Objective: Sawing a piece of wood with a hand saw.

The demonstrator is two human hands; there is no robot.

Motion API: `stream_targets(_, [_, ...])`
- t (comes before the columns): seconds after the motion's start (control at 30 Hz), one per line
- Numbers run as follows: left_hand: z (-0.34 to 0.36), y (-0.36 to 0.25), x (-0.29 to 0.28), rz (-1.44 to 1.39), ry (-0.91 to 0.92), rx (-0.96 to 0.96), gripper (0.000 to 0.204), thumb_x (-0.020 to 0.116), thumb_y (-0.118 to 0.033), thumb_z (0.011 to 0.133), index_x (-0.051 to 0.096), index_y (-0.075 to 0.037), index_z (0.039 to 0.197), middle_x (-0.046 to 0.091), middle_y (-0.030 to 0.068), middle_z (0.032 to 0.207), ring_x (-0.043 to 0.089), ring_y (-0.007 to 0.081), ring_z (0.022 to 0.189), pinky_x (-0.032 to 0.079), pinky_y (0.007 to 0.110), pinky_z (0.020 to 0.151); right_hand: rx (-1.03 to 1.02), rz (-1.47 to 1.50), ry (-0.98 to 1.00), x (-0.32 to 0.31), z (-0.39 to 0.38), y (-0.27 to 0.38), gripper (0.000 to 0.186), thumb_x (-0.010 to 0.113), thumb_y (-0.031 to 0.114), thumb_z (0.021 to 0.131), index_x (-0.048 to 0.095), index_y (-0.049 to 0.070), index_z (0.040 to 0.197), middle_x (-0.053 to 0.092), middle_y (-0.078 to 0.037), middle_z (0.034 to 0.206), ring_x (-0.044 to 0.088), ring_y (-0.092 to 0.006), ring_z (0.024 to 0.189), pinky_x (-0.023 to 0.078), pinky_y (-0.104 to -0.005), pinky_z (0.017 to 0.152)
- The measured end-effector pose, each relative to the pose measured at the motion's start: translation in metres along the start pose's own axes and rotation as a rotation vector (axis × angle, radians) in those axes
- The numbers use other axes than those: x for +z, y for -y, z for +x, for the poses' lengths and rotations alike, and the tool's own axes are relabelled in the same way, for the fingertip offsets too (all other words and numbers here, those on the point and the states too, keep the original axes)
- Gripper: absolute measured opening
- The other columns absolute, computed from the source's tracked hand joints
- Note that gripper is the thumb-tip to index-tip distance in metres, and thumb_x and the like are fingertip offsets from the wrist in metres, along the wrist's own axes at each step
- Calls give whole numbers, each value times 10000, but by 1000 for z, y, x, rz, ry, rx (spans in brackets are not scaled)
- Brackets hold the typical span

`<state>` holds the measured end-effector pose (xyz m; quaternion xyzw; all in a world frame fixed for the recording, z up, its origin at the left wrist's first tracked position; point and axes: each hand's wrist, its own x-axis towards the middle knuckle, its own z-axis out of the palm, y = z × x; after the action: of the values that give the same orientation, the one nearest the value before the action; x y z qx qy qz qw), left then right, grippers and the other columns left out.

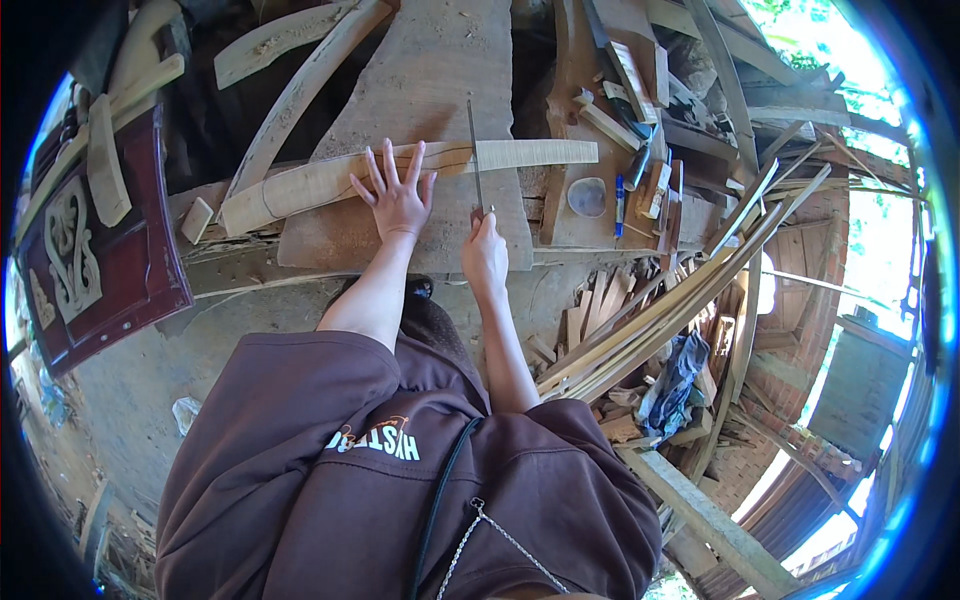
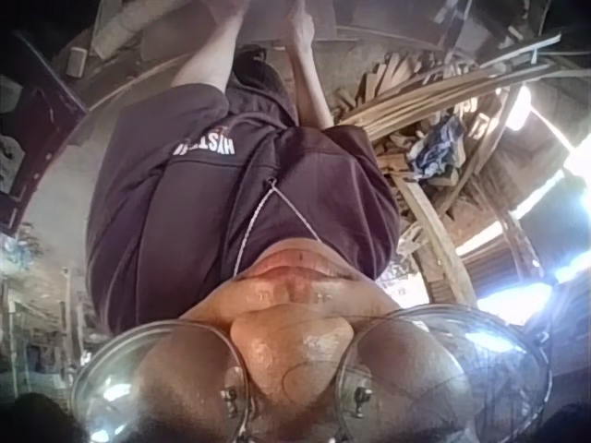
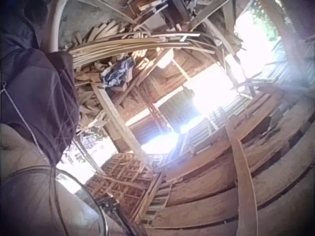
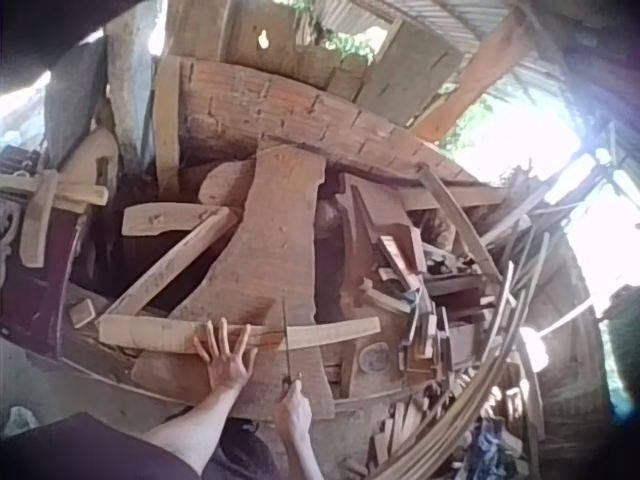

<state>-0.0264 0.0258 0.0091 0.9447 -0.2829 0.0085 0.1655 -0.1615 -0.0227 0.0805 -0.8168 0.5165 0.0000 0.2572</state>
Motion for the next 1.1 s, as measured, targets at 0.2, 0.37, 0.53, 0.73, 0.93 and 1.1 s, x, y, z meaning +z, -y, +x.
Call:
stream_targets(0.2, [-7,6,4,-2,-10,-12,523,308,-578,968,243,-470,1476,188,96,1583,88,374,1463,-55,665,1096,44,14,74,-2,-41,-13,239,385,262,998,452,32,988,623,-315,762,614,-499,737,468,-592,653])
stream_targets(0.37, [-3,2,-1,-29,-13,-7,526,319,-574,966,246,-467,1476,189,100,1583,96,379,1460,-57,666,1096,48,-4,40,-7,-22,-12,246,384,266,1000,458,32,980,621,-315,750,610,-502,722,458,-600,635])
stream_targets(0.53, [-3,2,1,-9,-15,-3,522,319,-574,966,254,-468,1473,191,100,1582,99,380,1460,-55,666,1096,-31,-14,-21,1,-2,-4,239,386,262,1000,456,35,986,623,-310,746,609,-501,713,460,-596,630])
stream_targets(0.73, [-3,3,1,-1,-19,-4,520,329,-571,965,261,-468,1471,193,100,1581,105,383,1458,-47,670,1095,88,-22,98,-8,-50,-19,228,387,257,999,448,38,1009,625,-313,759,611,-501,736,463,-591,653])
stream_targets(0.93, [-2,2,2,-35,-35,2,517,321,-574,966,263,-469,1469,180,95,1586,101,385,1458,-45,668,1097,4,-48,10,-6,0,0,216,388,252,998,450,46,1022,633,-309,781,616,-501,759,465,-594,665])
stream_targets(1.1, [-5,4,3,-35,-22,-4,516,304,-582,967,259,-471,1470,180,95,1586,88,385,1460,-51,665,1098,44,-51,89,-6,-39,-18,230,386,261,1000,450,40,1014,630,-310,772,610,-506,746,463,-598,653])
